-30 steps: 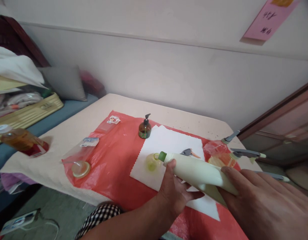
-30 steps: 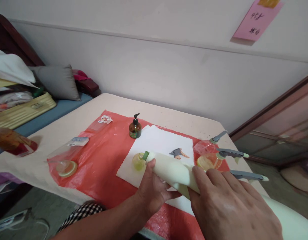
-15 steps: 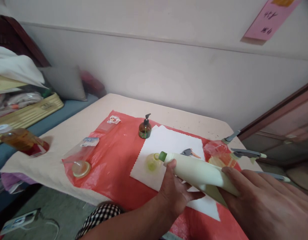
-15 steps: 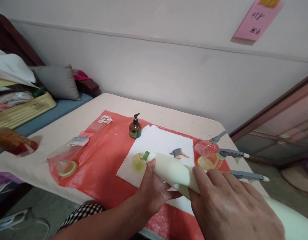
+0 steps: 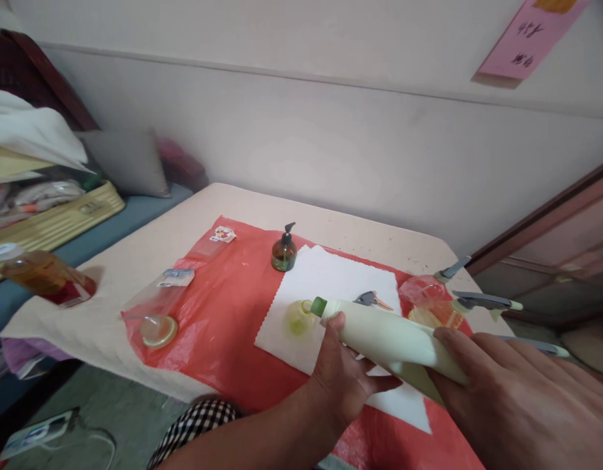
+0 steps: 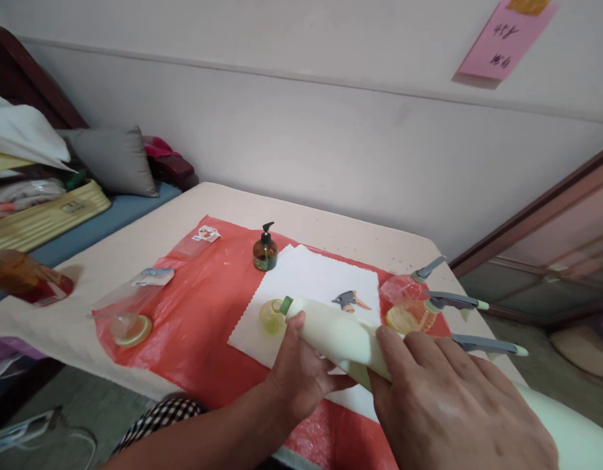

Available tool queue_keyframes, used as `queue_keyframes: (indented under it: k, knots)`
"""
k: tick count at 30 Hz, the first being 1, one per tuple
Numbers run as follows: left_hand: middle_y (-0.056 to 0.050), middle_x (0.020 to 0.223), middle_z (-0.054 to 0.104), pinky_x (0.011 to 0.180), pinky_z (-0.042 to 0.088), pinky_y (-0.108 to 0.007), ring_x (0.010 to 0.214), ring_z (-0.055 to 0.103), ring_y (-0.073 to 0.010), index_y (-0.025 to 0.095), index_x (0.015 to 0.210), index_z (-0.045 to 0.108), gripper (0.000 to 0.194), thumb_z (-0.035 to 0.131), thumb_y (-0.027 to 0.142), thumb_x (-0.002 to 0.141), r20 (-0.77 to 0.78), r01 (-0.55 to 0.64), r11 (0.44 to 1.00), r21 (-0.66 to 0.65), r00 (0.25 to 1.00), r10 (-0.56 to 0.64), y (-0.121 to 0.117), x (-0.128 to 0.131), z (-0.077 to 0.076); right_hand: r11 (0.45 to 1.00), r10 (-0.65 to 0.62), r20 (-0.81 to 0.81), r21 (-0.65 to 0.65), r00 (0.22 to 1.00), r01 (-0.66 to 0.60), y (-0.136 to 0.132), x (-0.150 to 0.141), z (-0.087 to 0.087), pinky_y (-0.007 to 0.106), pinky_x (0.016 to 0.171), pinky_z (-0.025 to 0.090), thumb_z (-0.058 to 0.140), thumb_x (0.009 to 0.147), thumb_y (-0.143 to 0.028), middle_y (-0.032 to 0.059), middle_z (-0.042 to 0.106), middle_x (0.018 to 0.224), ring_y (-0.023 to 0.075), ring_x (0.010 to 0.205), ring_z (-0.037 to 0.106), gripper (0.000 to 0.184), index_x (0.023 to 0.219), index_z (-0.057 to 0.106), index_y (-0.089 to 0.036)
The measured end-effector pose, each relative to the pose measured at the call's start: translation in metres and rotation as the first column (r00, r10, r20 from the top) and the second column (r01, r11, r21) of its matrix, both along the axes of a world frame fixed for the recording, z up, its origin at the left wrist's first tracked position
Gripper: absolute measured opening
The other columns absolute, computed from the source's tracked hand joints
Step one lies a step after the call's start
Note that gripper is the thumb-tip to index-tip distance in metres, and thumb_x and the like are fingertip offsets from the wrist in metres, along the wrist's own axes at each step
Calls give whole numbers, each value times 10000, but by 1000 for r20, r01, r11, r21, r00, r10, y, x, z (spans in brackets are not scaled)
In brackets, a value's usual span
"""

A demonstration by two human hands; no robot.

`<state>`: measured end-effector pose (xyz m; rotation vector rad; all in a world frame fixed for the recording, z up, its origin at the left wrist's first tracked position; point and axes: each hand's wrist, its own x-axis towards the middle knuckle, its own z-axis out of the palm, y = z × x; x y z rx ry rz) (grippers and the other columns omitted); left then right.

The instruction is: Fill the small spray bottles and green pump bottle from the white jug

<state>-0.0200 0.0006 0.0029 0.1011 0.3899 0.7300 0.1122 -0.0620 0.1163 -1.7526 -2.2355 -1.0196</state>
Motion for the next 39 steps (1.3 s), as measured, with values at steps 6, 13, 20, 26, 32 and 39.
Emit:
queue_keyframes:
  k: [6,13,20,26,32,39]
  knots:
    - [-157,1482,492,1001,430,-556,1366,407,-417,204,1388,560,799,581,683,750,5,2,1000,18,1000,-2,0,-1,1,1000,-7,-7,-8,1000,7,-1,-2,1,346,588,254,330,969,-422,20,489,656,257,580,488,298,797,511,-259]
    - [-156,1495,483,997,436,-547,1368,410,-418,204,1390,557,794,570,688,760,8,2,1000,20,1000,-3,0,1,-1,1000,-5,-32,-4,999,5,-2,-3,2,360,602,282,333,969,-417,28,508,661,271,606,511,300,796,523,-260]
    - [-152,1500,476,986,441,-543,1366,413,-416,213,1386,560,785,549,699,770,3,5,999,38,1000,-5,0,0,1,1000,0,-35,4,999,0,-1,-7,5,370,615,313,335,965,-368,33,518,675,282,620,531,273,821,537,-253]
    - [-153,1467,507,1015,422,-569,1359,416,-423,211,1364,582,779,567,699,756,-4,5,999,31,1000,-5,0,0,2,1000,-11,-32,-1,999,11,-2,-5,4,363,604,279,341,964,-384,27,490,655,277,605,506,277,783,511,-262]
    - [-156,1501,481,991,439,-539,1361,425,-412,212,1396,556,793,549,696,768,1,6,1000,27,1000,-6,-1,0,1,1000,-14,-16,10,1000,15,-1,-4,3,371,616,307,350,967,-382,32,506,676,285,626,520,260,827,531,-257]
    - [-154,1503,475,989,440,-539,1364,415,-418,213,1396,554,813,546,717,758,-5,10,999,44,1000,-10,0,0,1,1000,-25,-39,-2,999,25,-3,-5,0,373,615,317,329,966,-387,29,513,667,284,607,528,279,821,532,-261]
